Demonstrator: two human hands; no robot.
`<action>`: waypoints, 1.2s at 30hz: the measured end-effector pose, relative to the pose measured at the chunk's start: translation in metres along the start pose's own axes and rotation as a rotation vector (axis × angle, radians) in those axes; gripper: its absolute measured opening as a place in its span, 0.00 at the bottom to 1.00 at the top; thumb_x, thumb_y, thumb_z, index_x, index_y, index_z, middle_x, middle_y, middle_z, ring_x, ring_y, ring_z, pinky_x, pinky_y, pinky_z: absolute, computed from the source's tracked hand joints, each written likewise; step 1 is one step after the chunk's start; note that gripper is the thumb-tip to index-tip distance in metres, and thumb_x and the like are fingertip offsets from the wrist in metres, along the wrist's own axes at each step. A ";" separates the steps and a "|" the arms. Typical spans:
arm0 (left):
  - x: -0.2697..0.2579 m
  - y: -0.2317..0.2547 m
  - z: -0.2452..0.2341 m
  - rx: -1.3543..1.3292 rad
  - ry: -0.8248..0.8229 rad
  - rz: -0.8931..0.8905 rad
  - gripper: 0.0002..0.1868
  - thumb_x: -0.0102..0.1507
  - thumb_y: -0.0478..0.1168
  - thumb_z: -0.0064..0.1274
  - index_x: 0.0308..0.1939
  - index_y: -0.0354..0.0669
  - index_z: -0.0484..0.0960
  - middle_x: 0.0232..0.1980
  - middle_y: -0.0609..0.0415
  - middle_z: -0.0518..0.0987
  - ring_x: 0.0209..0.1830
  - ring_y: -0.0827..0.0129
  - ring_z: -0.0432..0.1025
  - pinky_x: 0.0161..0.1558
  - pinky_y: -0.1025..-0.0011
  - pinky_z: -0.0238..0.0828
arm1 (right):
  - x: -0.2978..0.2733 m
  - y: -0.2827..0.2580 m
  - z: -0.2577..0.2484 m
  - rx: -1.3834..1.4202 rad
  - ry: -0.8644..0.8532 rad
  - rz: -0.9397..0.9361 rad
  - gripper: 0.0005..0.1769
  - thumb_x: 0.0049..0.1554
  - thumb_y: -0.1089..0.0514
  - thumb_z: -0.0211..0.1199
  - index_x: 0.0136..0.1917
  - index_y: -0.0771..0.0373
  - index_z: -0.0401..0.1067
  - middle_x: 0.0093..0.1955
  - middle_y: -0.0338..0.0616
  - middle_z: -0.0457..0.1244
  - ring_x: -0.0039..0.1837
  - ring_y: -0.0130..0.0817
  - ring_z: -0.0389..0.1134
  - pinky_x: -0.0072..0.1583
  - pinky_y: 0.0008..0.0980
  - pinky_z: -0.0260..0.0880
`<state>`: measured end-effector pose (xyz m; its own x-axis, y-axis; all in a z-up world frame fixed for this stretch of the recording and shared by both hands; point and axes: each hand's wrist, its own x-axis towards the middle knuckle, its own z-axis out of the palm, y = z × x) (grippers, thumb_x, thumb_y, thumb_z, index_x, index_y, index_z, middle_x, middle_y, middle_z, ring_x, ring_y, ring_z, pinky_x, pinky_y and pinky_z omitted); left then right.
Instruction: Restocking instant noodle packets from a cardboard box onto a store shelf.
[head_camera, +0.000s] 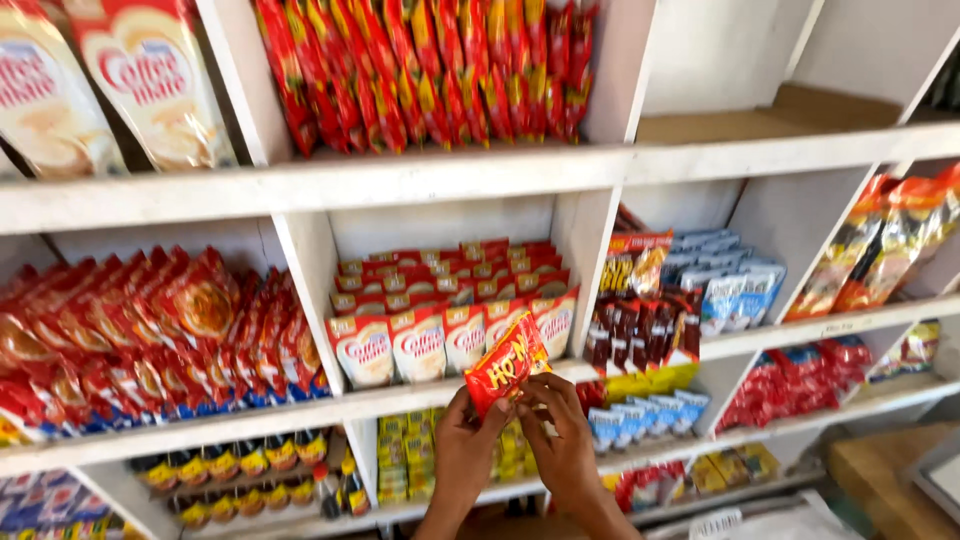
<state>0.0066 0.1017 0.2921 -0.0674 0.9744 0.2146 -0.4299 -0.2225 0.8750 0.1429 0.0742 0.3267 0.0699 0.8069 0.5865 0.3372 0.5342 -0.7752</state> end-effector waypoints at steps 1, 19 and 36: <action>0.009 0.010 0.007 -0.076 -0.028 0.042 0.18 0.63 0.35 0.59 0.57 0.34 0.78 0.50 0.52 0.84 0.46 0.74 0.79 0.50 0.72 0.80 | 0.014 -0.004 -0.001 0.020 0.008 -0.024 0.17 0.58 0.65 0.63 0.61 0.64 0.73 0.64 0.48 0.62 0.58 0.36 0.72 0.52 0.31 0.78; 0.197 0.206 0.142 0.414 -0.038 0.872 0.18 0.64 0.38 0.61 0.56 0.35 0.80 0.46 0.52 0.82 0.43 0.72 0.80 0.42 0.72 0.78 | 0.305 -0.070 -0.026 0.326 0.083 -0.209 0.16 0.61 0.65 0.57 0.63 0.66 0.68 0.53 0.43 0.68 0.52 0.27 0.72 0.53 0.29 0.75; 0.361 0.271 0.196 0.565 0.080 1.126 0.18 0.62 0.39 0.62 0.51 0.31 0.76 0.46 0.40 0.83 0.45 0.55 0.80 0.45 0.62 0.77 | 0.501 -0.112 -0.031 -0.002 0.210 -0.353 0.14 0.61 0.61 0.58 0.59 0.66 0.72 0.55 0.49 0.72 0.55 0.33 0.74 0.56 0.32 0.72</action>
<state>0.0422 0.3861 0.6917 -0.2073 0.2314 0.9505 0.3437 -0.8925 0.2922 0.1695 0.4106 0.7141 0.1398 0.5052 0.8516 0.3762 0.7685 -0.5176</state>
